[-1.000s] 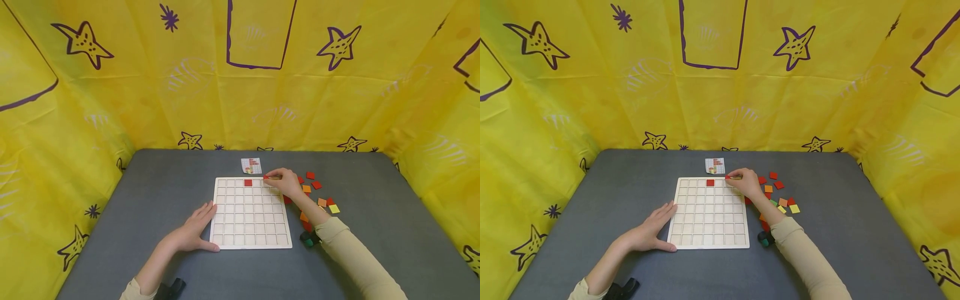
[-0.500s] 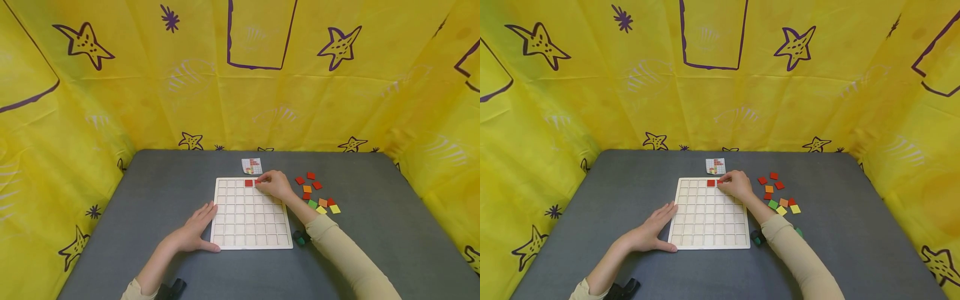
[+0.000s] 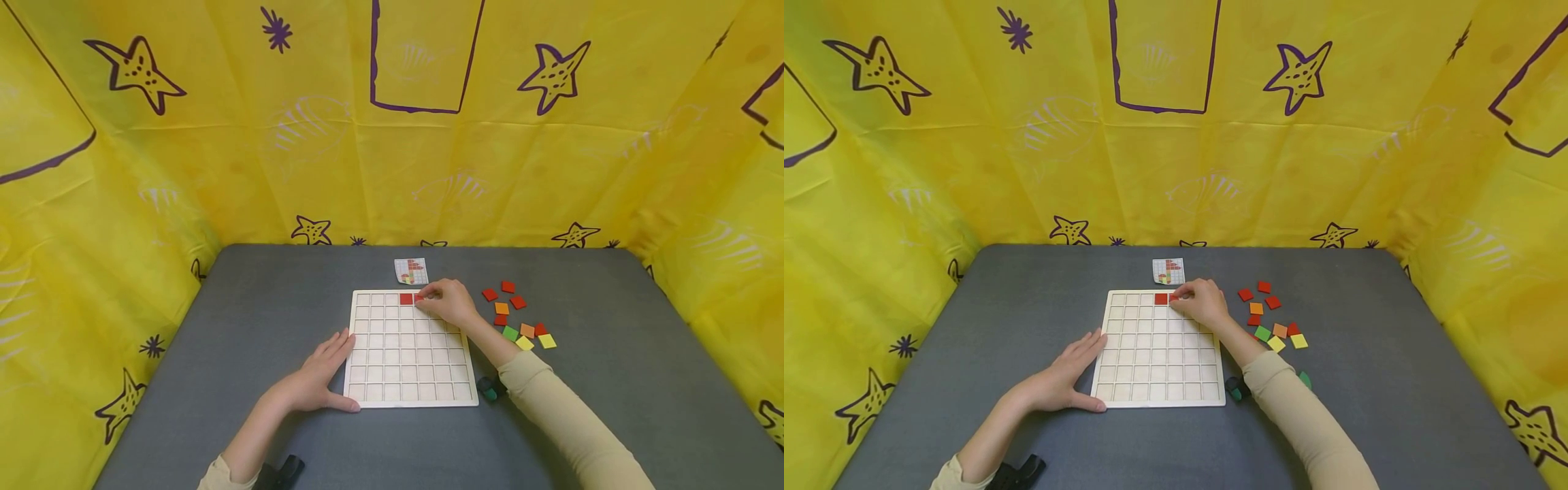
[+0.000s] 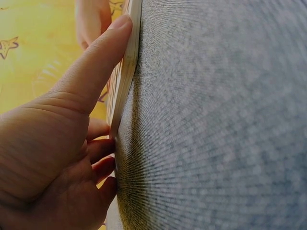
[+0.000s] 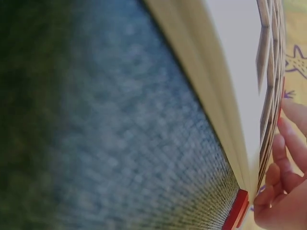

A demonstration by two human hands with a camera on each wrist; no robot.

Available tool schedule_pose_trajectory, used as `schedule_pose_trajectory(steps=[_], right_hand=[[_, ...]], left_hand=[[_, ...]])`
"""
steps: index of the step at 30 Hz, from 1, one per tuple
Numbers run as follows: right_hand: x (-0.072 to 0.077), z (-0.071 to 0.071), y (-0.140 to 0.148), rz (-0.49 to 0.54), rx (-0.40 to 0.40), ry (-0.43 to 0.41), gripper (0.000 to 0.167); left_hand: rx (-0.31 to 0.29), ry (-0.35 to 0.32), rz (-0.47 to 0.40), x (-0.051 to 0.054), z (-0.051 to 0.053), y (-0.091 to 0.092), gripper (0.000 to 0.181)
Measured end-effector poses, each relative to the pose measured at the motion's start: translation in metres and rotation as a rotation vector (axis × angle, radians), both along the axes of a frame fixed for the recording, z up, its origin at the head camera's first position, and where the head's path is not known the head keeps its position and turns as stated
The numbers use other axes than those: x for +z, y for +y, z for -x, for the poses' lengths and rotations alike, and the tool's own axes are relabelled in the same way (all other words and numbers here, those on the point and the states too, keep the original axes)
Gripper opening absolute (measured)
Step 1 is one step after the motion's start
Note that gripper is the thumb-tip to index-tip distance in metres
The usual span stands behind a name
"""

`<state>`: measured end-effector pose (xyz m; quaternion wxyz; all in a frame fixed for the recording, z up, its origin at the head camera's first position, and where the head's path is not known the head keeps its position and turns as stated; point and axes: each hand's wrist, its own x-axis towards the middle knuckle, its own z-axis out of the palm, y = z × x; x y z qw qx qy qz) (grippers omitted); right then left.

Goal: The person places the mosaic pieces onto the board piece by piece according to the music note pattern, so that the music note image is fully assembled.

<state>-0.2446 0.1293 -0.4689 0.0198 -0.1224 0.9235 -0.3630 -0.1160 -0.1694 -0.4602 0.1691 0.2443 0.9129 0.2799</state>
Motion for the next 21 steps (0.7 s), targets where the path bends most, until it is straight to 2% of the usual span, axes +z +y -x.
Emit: schedule_pose_trajectory(steps=[5, 10, 17, 21], right_hand=[[0.001, -0.002, 0.001, 0.003, 0.022, -0.003, 0.020], [0.007, -0.006, 0.010, 0.061, 0.014, -0.010, 0.021], [0.008, -0.009, 0.041, 0.099, -0.036, 0.002, 0.023], [0.007, -0.014, 0.065, 0.117, -0.085, -0.036, 0.024]], left_hand=[[0.003, 0.000, 0.002, 0.000, -0.001, 0.001, 0.118], [0.011, -0.007, 0.012, 0.001, -0.002, 0.002, 0.118], [0.011, -0.014, -0.001, 0.002, -0.002, 0.002, 0.118], [0.014, -0.009, 0.011, 0.002, -0.002, 0.001, 0.118]])
